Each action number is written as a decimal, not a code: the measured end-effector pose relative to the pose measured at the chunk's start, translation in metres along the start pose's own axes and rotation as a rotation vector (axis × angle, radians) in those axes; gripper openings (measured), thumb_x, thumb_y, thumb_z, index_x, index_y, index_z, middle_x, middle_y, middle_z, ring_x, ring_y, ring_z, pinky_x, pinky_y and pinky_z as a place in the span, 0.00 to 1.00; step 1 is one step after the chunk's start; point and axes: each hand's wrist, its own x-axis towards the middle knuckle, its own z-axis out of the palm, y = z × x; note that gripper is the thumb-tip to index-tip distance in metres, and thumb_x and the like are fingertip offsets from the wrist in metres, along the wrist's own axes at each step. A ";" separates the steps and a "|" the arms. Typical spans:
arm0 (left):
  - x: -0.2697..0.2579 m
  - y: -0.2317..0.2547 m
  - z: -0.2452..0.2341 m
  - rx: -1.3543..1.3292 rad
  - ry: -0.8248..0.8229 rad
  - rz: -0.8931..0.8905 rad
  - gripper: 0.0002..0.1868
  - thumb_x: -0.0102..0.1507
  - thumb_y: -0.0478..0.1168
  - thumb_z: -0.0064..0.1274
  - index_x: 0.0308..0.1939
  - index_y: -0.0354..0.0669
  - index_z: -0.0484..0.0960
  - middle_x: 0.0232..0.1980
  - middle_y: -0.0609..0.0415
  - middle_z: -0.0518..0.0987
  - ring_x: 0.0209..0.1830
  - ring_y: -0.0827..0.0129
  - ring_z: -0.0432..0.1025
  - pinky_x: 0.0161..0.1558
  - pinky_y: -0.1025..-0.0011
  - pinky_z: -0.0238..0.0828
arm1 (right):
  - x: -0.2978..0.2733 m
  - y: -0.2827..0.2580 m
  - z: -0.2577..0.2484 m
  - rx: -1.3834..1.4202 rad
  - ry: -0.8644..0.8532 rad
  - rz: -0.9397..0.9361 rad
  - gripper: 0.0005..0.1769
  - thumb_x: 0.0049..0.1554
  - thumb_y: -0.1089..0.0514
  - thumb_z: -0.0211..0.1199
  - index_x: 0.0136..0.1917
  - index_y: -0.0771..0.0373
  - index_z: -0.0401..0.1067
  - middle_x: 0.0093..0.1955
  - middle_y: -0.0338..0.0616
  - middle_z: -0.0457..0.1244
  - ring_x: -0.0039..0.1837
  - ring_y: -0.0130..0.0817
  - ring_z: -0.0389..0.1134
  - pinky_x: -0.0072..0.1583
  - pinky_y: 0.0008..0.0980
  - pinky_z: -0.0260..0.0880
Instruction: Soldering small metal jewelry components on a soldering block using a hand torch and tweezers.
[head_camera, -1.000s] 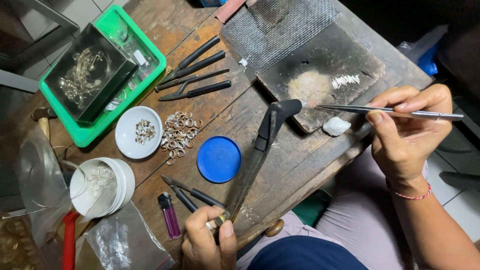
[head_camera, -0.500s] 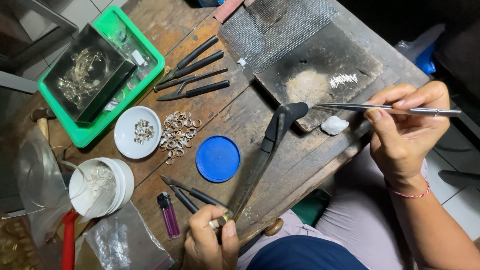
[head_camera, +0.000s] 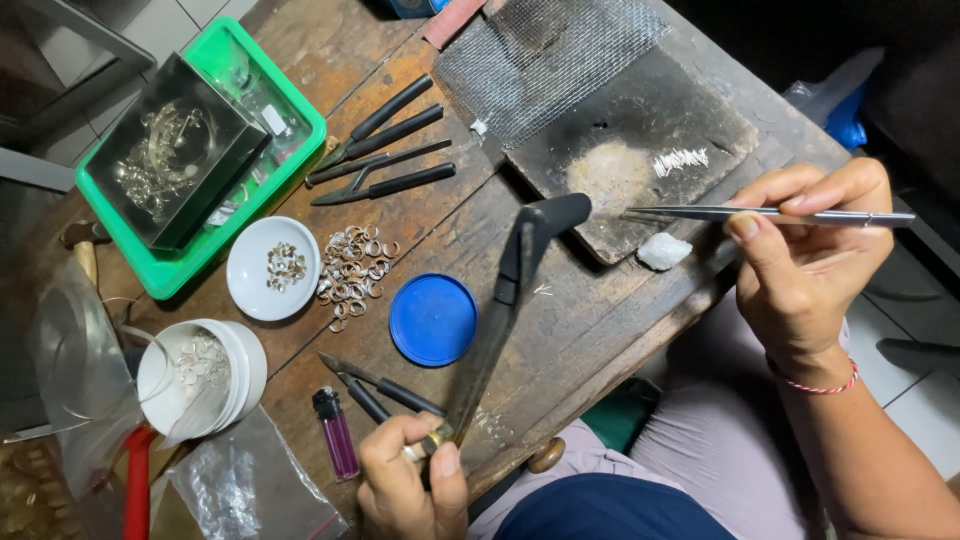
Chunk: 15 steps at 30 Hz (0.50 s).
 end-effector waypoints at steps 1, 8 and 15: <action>0.000 -0.003 0.002 -0.004 -0.001 0.001 0.21 0.57 0.60 0.45 0.45 0.54 0.77 0.30 0.64 0.86 0.21 0.66 0.78 0.28 0.69 0.74 | 0.000 -0.001 0.001 -0.004 0.000 -0.003 0.18 0.65 0.65 0.64 0.53 0.57 0.54 0.46 0.55 0.61 0.48 0.36 0.66 0.51 0.27 0.66; -0.002 -0.006 0.003 -0.115 0.040 0.021 0.20 0.60 0.56 0.45 0.47 0.47 0.71 0.35 0.61 0.86 0.22 0.71 0.80 0.30 0.74 0.76 | 0.002 -0.006 0.005 0.023 0.068 0.071 0.18 0.65 0.66 0.63 0.54 0.56 0.54 0.44 0.52 0.59 0.45 0.33 0.63 0.48 0.23 0.63; 0.001 0.003 -0.002 0.033 -0.105 0.045 0.17 0.58 0.59 0.46 0.42 0.58 0.81 0.26 0.64 0.85 0.26 0.67 0.81 0.33 0.70 0.75 | 0.003 -0.006 0.005 0.002 0.070 0.055 0.18 0.65 0.66 0.64 0.54 0.57 0.54 0.45 0.52 0.59 0.46 0.34 0.64 0.48 0.23 0.64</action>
